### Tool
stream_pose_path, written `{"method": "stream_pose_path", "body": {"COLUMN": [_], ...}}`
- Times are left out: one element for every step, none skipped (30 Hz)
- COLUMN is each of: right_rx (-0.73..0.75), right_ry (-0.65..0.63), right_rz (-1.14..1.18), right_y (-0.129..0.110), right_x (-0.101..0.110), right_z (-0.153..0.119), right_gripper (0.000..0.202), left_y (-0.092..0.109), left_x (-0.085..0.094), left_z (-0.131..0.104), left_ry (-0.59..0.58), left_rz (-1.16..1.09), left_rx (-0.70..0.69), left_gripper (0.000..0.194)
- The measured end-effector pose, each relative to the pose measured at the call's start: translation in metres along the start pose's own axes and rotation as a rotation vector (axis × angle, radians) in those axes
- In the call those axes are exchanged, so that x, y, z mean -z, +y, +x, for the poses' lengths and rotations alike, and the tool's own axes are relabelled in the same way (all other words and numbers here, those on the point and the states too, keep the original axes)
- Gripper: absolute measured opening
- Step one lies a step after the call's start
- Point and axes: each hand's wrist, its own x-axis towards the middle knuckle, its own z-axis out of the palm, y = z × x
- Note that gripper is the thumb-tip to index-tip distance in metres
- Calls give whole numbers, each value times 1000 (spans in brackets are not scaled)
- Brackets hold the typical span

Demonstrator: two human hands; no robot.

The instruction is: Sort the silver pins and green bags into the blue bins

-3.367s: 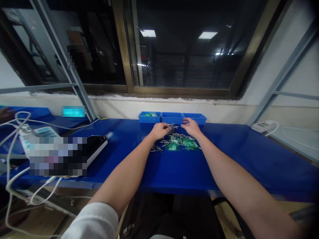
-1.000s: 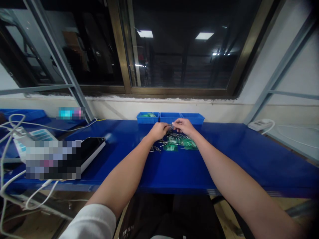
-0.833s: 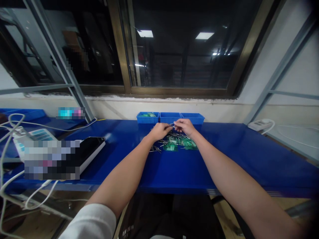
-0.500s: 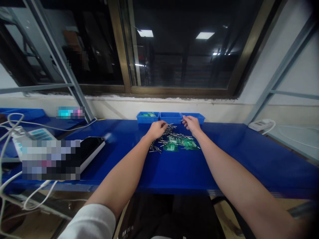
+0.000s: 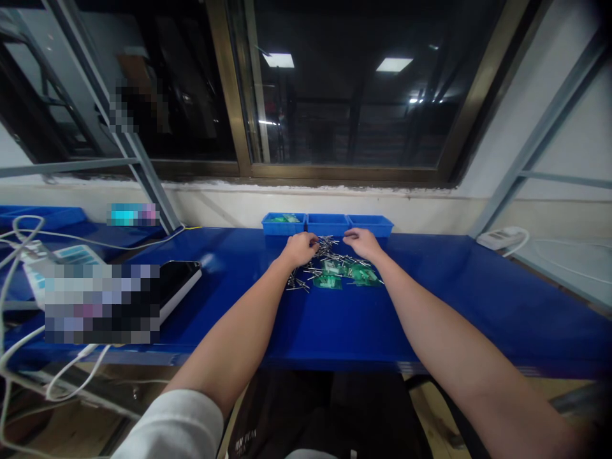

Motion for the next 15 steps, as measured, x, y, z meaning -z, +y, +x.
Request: {"method": "stream_pose_path", "body": {"right_rx": [52, 99, 139, 171, 194, 207, 215, 216, 210, 196, 179, 161, 142, 123, 101], "right_ry": [-16, -37, -62, -87, -109, -126, -140, -150, -155, -155, -152, -150, -148, -148, -151], "right_rz": [-74, -136, -187, -227, -262, -292, -318, -340, -359, -376, -391, -403, -413, -419, -421], "right_y": [-2, -4, -7, -9, -11, -14, -16, -18, -20, -21, -23, -24, -25, -26, -27], "right_x": [-2, -4, -5, -7, -9, -11, -12, -14, -16, -17, -19, -20, -21, -22, -23], "right_z": [-2, -4, -5, -7, -8, -9, -11, -12, -13, -13, -14, -15, -15, -16, -16], "right_gripper": [25, 22, 21, 20, 19, 20, 20, 20, 21, 21, 21, 20, 20, 19, 18], "left_y": [0, -1, -1, 0, 0, 1, 2, 3, 4, 5, 6, 7, 8, 8, 9], "left_x": [-1, -1, -1, -1, -1, -1, -1, -1, -1, -1, -1, -1, -1, -2, -2], "left_z": [0, -1, -1, -1, -2, -2, -3, -3, -4, -4, -4, -4, -4, -4, -4], "left_ry": [-6, -14, -21, -29, -38, -46, -54, -61, -70, -78, -88, -98, -108, -118, -128], "left_rz": [33, 59, 78, 91, 99, 104, 109, 115, 122, 129, 136, 141, 145, 149, 152], "left_rx": [1, 2, 4, 5, 6, 10, 15, 21, 24, 26, 26, 24, 22, 19, 17], "left_gripper": [29, 29, 30, 30, 30, 30, 31, 31, 31, 31, 30, 30, 30, 29, 29]}}
